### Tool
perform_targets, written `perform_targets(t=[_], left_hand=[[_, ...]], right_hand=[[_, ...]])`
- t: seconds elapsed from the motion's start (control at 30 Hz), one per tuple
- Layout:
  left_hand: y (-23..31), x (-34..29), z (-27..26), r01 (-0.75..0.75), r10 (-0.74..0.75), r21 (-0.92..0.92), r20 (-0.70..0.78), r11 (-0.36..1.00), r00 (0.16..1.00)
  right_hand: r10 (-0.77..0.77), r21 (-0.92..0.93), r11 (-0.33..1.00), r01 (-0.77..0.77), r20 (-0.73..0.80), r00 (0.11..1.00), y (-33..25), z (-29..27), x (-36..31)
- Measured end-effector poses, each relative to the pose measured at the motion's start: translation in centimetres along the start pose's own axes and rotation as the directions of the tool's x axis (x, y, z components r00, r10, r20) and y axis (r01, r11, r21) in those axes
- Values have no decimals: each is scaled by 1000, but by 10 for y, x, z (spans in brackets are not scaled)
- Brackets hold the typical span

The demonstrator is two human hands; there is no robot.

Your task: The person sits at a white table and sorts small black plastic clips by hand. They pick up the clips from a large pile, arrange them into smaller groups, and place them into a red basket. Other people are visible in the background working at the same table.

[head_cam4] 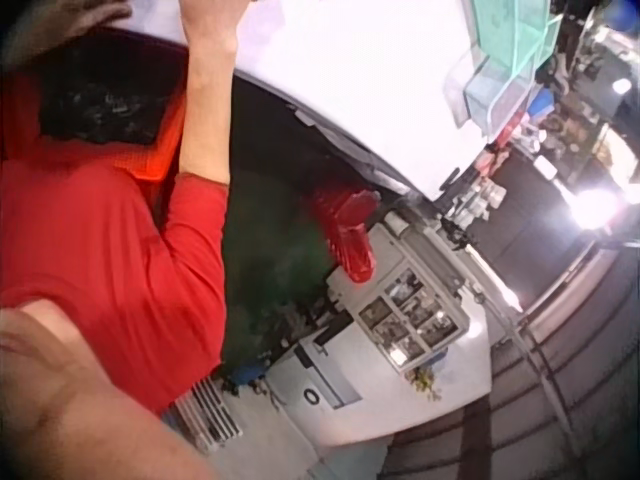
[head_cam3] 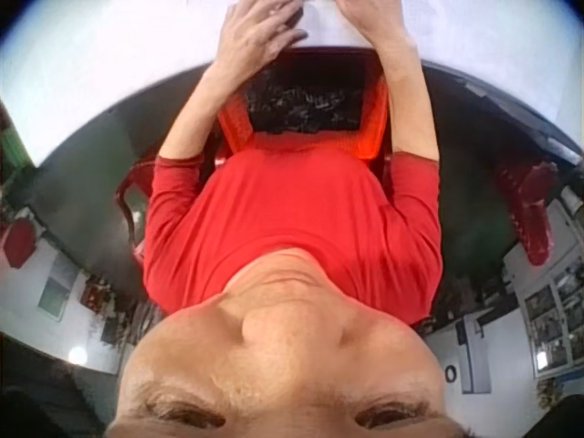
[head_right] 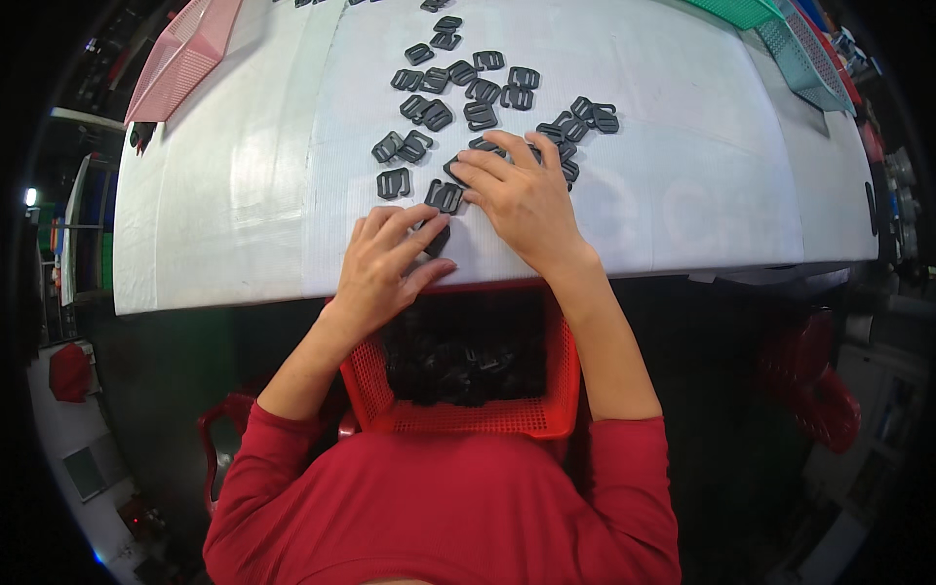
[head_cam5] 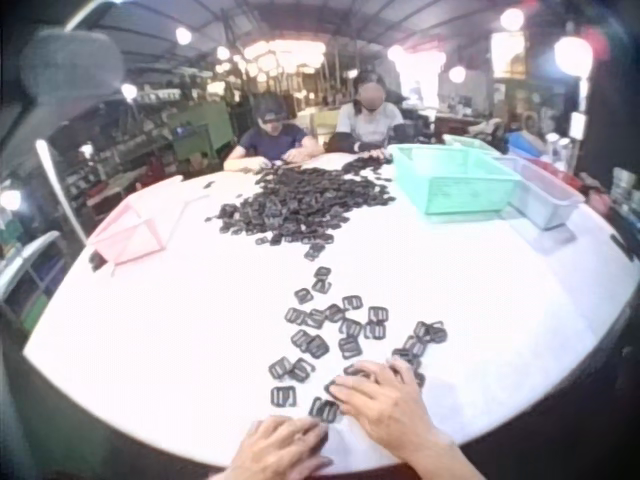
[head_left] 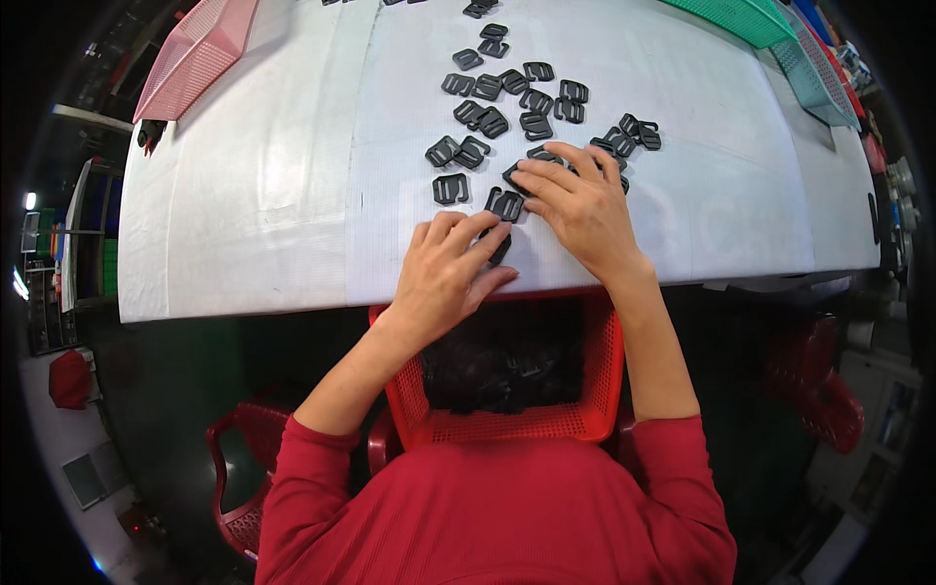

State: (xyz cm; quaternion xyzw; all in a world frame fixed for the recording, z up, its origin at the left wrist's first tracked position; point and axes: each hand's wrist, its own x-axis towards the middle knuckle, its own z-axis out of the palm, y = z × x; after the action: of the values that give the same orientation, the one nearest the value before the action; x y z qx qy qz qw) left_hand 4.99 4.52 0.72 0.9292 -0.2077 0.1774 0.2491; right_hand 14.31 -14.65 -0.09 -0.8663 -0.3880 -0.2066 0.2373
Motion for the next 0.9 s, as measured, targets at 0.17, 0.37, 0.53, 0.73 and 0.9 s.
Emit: perform_targets(t=[0.17, 0.37, 0.53, 0.73, 0.9], left_hand=[[-9, -6, 1, 124, -130, -189, -19, 974, 991], [-22, 2, -11, 158, -167, -96, -90, 983, 982], [-42, 23, -13, 78, -62, 152, -108, 985, 992], [-44, 19, -21, 260, -266, -134, -32, 956, 963], [-67, 41, -12, 121, -98, 147, -152, 982, 984]], right_hand=[[47, 43, 998, -46, -36, 998, 2, -5, 5], [146, 105, 983, -153, 69, 987, -1, -17, -4], [-31, 36, 999, 30, 24, 999, -17, 2, 8], [115, 197, 968, -155, 198, 973, -15, -2, 15], [-24, 51, 998, 25, -15, 1000, -11, 27, 49]])
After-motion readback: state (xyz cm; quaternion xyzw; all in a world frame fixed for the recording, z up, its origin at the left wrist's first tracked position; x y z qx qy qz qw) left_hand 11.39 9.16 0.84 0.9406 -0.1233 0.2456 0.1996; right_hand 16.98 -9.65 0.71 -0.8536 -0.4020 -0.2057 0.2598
